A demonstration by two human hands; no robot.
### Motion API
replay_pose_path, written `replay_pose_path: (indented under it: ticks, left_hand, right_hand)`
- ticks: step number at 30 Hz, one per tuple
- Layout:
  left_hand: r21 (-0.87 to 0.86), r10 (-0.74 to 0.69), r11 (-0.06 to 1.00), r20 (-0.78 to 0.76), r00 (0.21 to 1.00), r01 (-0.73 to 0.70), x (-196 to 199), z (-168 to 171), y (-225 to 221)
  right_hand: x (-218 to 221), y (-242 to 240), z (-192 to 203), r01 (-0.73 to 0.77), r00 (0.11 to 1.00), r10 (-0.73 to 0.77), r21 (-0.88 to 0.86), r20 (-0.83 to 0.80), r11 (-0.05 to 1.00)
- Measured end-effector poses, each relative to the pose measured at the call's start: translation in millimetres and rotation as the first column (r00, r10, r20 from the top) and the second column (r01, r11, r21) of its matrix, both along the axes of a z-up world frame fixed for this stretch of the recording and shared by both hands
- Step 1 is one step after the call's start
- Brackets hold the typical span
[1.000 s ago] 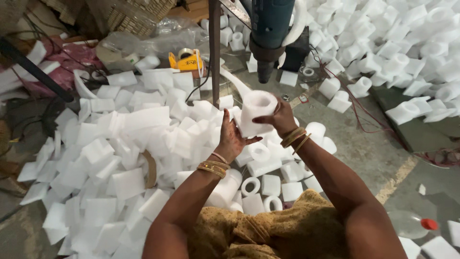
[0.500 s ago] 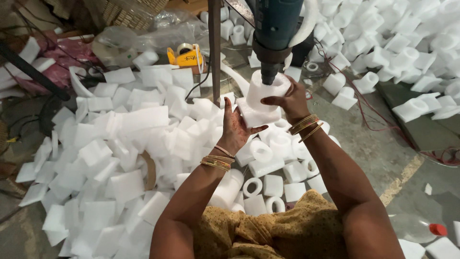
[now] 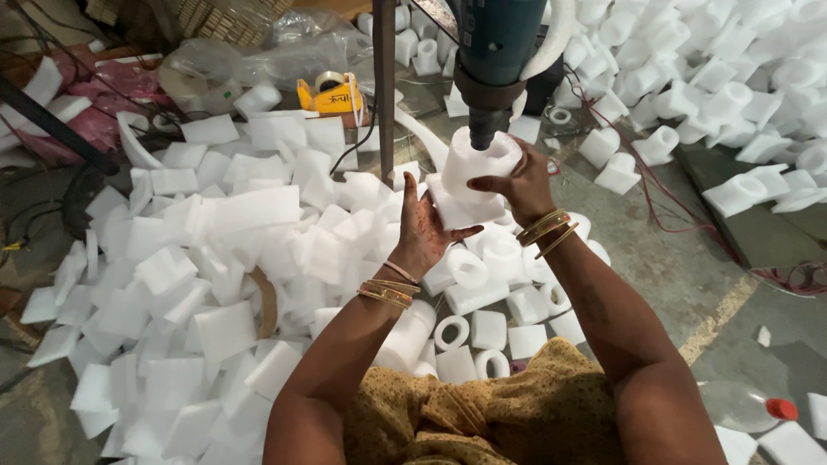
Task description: The person picks up white foam cylinders from a large pile on the floor, holds them up to a mounted machine to process the center, and then places the finished foam pieces into a different pile.
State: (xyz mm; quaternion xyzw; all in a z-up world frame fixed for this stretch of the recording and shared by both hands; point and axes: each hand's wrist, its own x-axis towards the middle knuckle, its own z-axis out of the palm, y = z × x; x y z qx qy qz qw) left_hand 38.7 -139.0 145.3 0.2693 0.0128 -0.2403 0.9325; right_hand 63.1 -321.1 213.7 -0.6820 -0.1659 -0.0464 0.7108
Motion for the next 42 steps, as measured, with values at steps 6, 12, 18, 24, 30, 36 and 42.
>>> replay_pose_path:
  ticks: [6, 12, 18, 24, 30, 36, 42]
  left_hand:
    - [0.002, 0.02, 1.0, -0.084, 0.996, -0.02, -11.6, -19.0, -0.4]
    - [0.118, 0.156, 0.982, -0.082, 0.984, -0.146, -63.0, -6.1, 9.7]
    - [0.17, 0.366, 0.91, 0.108, 0.925, -0.379, -103.5, 4.9, 26.5]
    - [0.208, 0.362, 0.85, 0.434, 0.825, -0.483, -142.5, 20.7, 43.8]
    - [0.237, 0.289, 0.845, 0.553, 0.781, -0.48, -186.2, 44.8, 53.5]
    - [0.27, 0.255, 0.822, 0.612, 0.749, -0.501, -202.3, 49.2, 63.5]
    - [0.285, 0.188, 0.791, 0.728, 0.659, -0.541, -212.5, 57.2, 71.4]
  right_hand:
    - [-22.0, 5.0, -39.6, 0.064, 0.998, -0.066, -0.094, -0.017, 0.994]
    - [-61.8, 7.3, -67.9, -0.114, 0.993, 0.115, -0.016, 0.025, 0.993]
    - [-96.9, 18.6, -24.2, 0.111, 0.948, 0.085, -0.57, 0.306, 0.814]
    - [-123.7, 36.6, 8.1, 0.011, 0.889, 0.249, -0.562, 0.383, 0.827]
    - [-141.7, 51.7, -5.4, 0.257, 0.655, 0.18, -0.44, 0.734, 0.86]
    - [-151.4, 64.4, -24.4, 0.253, 0.578, 0.139, -0.338, 0.804, 0.906]
    - [-146.6, 66.0, -28.8, 0.187, 0.647, 0.138, -0.331, 0.75, 0.925]
